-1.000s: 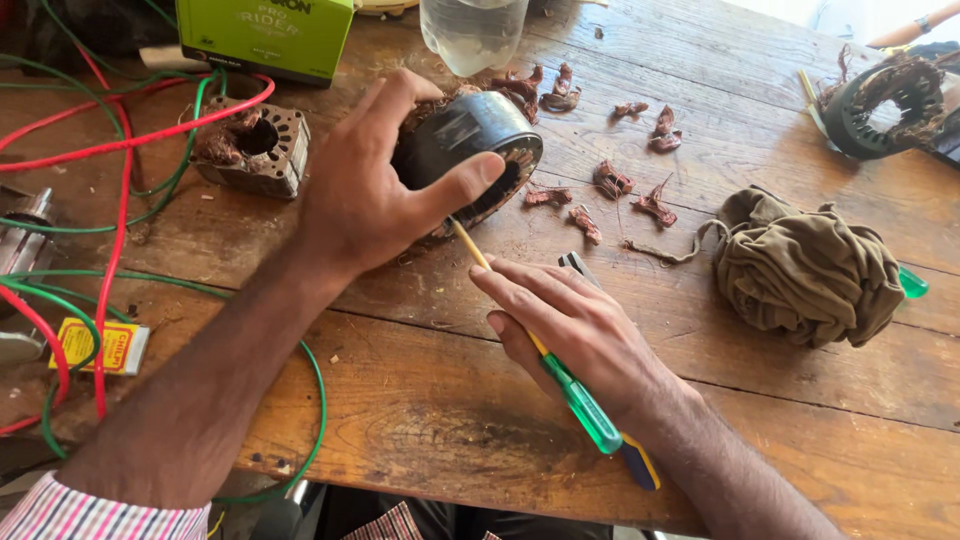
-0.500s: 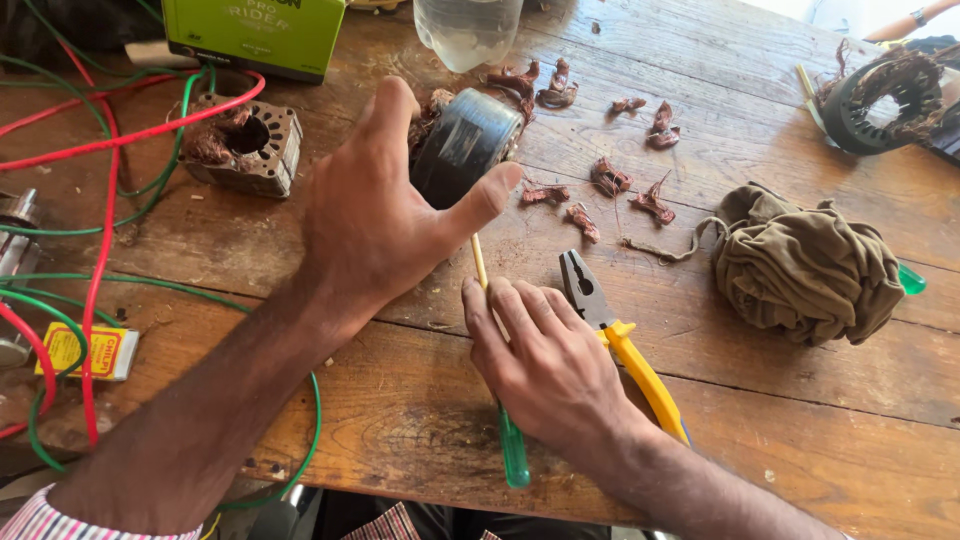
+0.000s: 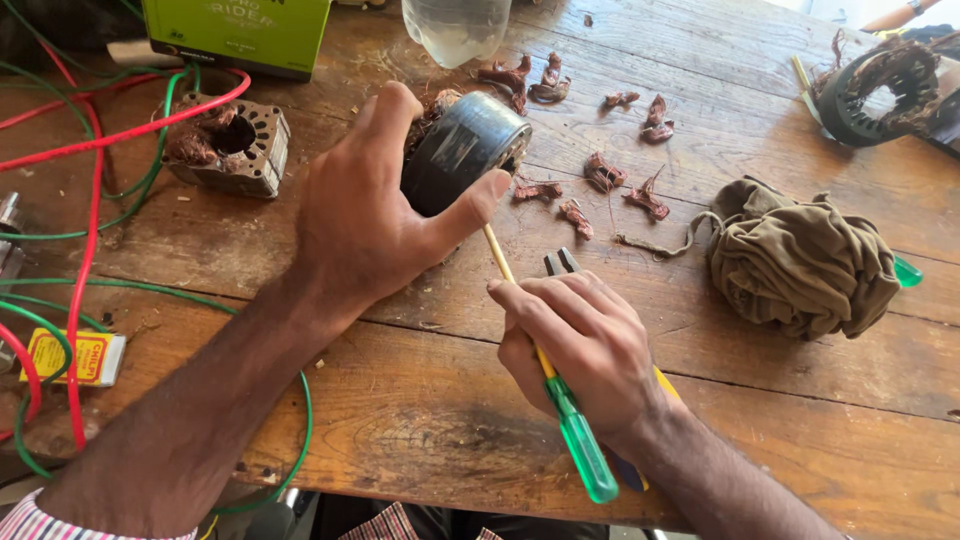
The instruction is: The person holds an electric motor stator on a wooden workbench and uses a screwdriver to pry burnt copper windings out of its slots, pulling out pieces of burnt wire by hand and dropping them on the table. They rotate the stator to reach different slots and continue prying out the remaining windings.
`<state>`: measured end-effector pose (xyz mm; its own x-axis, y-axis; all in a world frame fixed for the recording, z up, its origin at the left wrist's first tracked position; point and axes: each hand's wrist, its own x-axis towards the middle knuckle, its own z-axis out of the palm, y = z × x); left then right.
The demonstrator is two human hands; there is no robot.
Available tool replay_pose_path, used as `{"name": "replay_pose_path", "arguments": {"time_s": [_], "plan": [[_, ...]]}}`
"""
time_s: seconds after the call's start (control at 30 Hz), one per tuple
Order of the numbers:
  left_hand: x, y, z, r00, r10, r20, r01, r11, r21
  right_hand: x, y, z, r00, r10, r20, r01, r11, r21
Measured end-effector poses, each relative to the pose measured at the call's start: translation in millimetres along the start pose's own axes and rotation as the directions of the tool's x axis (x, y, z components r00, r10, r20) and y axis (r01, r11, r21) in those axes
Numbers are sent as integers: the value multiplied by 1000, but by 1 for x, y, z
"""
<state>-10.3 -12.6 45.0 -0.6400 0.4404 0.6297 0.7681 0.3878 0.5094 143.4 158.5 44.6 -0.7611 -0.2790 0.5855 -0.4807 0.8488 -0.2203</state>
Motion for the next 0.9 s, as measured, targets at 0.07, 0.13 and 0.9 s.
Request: {"name": "replay_pose_path", "arguments": {"time_s": [0.07,0.13,0.9], "plan": [[-1,-2,-1,1000,17,10,-17,1000,-14,-2,0,1,999,42,0,-42,998,45],[-1,-4,-2,999,33,20,-33,999,-13,-2,2,3,992,122,25,-124,984,130],[1,2,8,999,-11,38,12,1000,-23,-4,3,10,988,139,70,-143,988,63]]}}
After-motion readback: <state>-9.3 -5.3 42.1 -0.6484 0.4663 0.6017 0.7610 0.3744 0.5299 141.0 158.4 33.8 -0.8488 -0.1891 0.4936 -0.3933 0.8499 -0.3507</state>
